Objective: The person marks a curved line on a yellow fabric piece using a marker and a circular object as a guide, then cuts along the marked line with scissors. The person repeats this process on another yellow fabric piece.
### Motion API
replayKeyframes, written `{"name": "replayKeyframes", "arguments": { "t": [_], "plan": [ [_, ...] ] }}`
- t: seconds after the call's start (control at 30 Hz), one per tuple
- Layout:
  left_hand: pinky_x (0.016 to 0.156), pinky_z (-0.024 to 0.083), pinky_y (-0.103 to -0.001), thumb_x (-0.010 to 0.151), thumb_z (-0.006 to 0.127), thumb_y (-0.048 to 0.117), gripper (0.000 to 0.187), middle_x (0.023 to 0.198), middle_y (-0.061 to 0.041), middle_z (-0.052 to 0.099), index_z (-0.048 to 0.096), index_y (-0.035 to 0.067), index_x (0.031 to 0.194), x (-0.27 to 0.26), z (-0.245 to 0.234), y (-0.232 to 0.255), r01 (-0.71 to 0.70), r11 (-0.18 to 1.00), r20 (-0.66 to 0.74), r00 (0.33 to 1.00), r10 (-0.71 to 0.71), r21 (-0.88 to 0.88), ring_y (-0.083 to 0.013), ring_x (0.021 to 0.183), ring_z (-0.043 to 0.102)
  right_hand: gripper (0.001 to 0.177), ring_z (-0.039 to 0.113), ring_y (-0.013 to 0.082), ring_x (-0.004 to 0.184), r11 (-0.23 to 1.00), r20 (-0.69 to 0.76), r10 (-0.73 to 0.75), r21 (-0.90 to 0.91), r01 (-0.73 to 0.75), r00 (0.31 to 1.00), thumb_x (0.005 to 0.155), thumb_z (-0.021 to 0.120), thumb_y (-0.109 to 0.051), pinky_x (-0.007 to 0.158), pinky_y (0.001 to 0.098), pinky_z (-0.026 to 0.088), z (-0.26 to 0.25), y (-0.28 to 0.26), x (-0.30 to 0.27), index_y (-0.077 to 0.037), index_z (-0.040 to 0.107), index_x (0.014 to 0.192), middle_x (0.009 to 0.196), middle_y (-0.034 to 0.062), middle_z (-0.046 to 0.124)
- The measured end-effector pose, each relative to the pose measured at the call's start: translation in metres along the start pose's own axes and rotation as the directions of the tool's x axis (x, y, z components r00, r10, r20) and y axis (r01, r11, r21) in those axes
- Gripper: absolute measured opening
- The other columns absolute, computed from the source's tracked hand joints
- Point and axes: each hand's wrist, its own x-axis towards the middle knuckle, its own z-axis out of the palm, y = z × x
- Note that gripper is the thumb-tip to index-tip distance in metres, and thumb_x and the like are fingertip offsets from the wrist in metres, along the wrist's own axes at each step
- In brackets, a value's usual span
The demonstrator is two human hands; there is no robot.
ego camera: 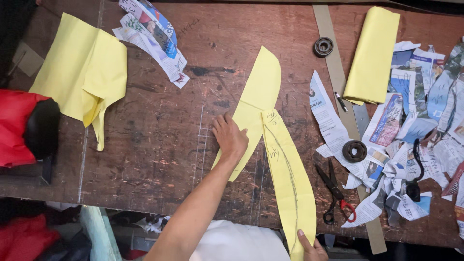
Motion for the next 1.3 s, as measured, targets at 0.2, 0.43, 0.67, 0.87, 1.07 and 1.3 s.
{"name": "replayKeyframes", "arguments": {
  "t": [0.2,0.43,0.67,0.87,1.07,1.3],
  "plan": [
    [0.109,0.039,-0.054,0.073,0.089,0.015,0.069,0.135,-0.026,0.043,0.047,-0.007,0.124,0.006,-0.002,0.003,0.109,0.993,0.07,0.992,-0.106,-0.043,-0.0434,0.135,0.038,0.033,0.075,0.0257,0.088,0.997,0.004,0.029,-0.077,-0.029,1.0,0.087,0.077,-0.007,0.079,0.0383,0.059,0.009,-0.015,-0.009,0.011,0.073,0.114,0.104,0.0221,0.077],
    [0.099,0.051,-0.053,0.074,0.087,0.008,0.076,0.133,-0.025,0.053,0.041,0.0,0.134,0.01,-0.014,0.004,0.196,0.961,0.15,0.974,-0.168,-0.193,-0.0429,0.122,0.057,0.04,0.075,0.0282,0.091,0.989,-0.018,0.096,-0.111,-0.097,0.995,0.089,0.076,-0.01,0.08,0.0412,0.06,0.037,-0.044,-0.033,0.011,0.068,0.122,0.11,0.0246,0.076],
    [0.088,0.06,-0.051,0.086,0.079,0.018,0.075,0.12,-0.015,0.074,0.039,0.014,0.15,0.024,-0.053,-0.054,0.299,0.941,0.193,0.944,-0.267,-0.16,-0.0299,0.097,0.075,0.041,0.074,0.0237,0.096,0.997,0.097,0.043,-0.069,-0.036,0.994,0.089,0.075,-0.011,0.083,0.036,0.058,0.074,-0.079,-0.046,0.01,0.067,0.123,0.114,0.0183,0.076],
    [0.114,0.033,-0.057,0.088,0.075,0.011,0.078,0.144,-0.027,0.051,0.035,0.0,0.153,0.01,-0.113,-0.104,0.017,0.993,-0.285,0.959,0.016,0.113,-0.041,0.137,0.045,0.038,0.073,0.0225,0.092,0.994,0.09,-0.02,-0.11,0.03,0.996,0.088,0.076,-0.01,0.081,0.0349,0.057,0.129,-0.116,-0.059,0.006,0.07,0.121,0.11,0.016,0.077],
    [0.125,0.027,-0.056,0.093,0.073,0.018,0.061,0.155,-0.022,0.043,0.047,0.004,0.146,0.011,-0.042,-0.037,-0.509,0.861,-0.188,0.846,0.499,-0.005,-0.0398,0.149,0.036,0.033,0.072,0.0189,0.088,0.981,0.131,-0.153,-0.102,0.166,0.98,0.089,0.078,-0.013,0.078,0.0313,0.055,0.172,-0.132,-0.041,0.005,0.071,0.116,0.107,0.0135,0.076],
    [0.129,0.017,-0.057,0.095,0.07,0.042,0.076,0.168,-0.015,0.026,0.04,0.007,0.156,0.08,0.024,0.009,-0.666,0.746,-0.022,0.746,0.666,-0.011,-0.0364,0.157,0.02,0.034,0.072,0.021,0.087,0.978,0.044,-0.141,-0.152,0.146,0.989,0.088,0.078,-0.012,0.076,0.0329,0.056,0.168,-0.126,-0.031,0.007,0.07,0.114,0.106,0.0145,0.076]
  ]
}}
